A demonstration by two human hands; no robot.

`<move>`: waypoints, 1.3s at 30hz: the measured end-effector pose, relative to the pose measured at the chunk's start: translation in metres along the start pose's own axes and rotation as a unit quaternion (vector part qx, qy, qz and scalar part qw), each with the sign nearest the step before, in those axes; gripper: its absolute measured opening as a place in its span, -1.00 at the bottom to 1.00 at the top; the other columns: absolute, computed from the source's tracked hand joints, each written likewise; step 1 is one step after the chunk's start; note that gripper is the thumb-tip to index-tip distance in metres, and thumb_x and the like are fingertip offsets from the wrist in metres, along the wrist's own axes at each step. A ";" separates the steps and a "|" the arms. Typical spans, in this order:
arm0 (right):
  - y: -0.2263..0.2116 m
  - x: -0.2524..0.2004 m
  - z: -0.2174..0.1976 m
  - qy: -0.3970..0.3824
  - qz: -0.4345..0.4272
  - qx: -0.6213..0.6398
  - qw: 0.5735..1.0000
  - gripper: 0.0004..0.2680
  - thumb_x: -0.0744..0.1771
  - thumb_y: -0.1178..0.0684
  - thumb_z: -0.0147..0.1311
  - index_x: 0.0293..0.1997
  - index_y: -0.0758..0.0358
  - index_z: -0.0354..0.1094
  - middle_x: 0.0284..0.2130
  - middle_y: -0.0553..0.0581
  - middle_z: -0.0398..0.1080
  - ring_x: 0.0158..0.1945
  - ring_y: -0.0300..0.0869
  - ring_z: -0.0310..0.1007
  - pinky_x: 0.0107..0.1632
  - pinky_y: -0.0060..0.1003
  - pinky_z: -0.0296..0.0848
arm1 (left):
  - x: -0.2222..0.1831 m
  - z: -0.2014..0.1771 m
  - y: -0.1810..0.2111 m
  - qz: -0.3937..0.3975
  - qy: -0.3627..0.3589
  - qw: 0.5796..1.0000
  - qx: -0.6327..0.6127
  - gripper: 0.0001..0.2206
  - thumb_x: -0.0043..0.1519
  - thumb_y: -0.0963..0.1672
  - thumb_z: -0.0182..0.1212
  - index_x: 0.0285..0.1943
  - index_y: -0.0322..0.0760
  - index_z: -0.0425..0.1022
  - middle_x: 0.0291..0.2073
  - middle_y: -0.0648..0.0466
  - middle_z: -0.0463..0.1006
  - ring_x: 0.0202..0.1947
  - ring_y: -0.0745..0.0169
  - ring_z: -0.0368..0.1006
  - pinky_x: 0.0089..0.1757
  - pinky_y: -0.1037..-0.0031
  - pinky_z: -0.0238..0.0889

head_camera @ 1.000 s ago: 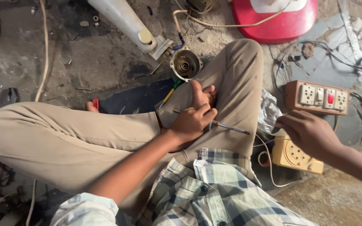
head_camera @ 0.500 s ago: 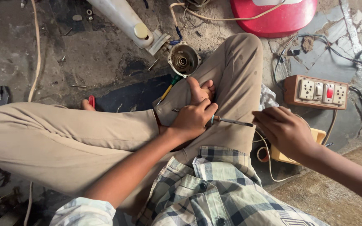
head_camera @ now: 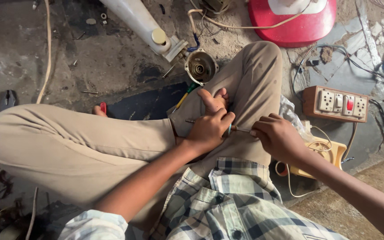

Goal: The person sits on the floor and repairs a small electrical motor component. They use a screwdriver to adjust internal parts and a plier to manipulate wires or small components within the motor housing.

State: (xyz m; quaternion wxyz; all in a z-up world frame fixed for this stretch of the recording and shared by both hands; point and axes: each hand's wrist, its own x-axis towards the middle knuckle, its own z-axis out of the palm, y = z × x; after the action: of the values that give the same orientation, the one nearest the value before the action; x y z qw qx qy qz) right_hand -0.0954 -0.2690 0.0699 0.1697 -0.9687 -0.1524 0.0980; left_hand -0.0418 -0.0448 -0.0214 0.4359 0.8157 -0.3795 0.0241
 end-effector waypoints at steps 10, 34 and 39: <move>0.030 -0.016 -0.002 -0.214 0.241 0.118 0.939 -0.79 0.37 -0.02 0.03 -0.33 0.27 0.54 -0.55 0.20 0.51 -0.44 -0.02 0.52 -0.24 -0.10 0.46 | -0.004 0.017 -0.023 0.124 0.045 0.989 0.059 -0.75 0.17 -0.26 0.12 0.04 -0.33 0.38 -0.28 -0.09 0.45 -0.45 -0.13 0.52 -0.39 0.18 0.43; 0.008 -0.031 -0.013 -0.110 -0.021 -0.121 0.986 -0.89 0.25 0.02 0.13 -0.27 0.18 0.45 -0.29 0.09 0.47 -0.09 -0.01 0.43 -0.04 -0.13 0.42 | -0.005 0.032 -0.037 0.085 0.003 0.996 0.018 -0.60 0.01 -0.27 0.24 0.08 -0.27 0.47 -0.22 -0.08 0.50 -0.39 -0.19 0.57 -0.38 0.10 0.42; 0.011 -0.013 0.005 -0.109 0.014 -0.167 0.980 -0.89 0.23 0.10 0.13 -0.23 0.14 0.46 -0.23 0.04 0.48 0.00 -0.07 0.42 0.06 -0.20 0.42 | -0.004 0.025 -0.033 0.067 -0.026 0.996 0.052 -0.61 -0.02 -0.26 0.28 0.04 -0.26 0.52 -0.27 -0.07 0.50 -0.42 -0.20 0.56 -0.36 0.09 0.44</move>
State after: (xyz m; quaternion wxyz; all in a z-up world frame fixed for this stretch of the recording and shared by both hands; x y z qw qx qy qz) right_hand -0.1062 -0.2817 0.0629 -0.0139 -0.9689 -0.1708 0.1788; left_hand -0.0310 -0.0494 -0.0613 0.3803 0.8104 -0.4425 0.0522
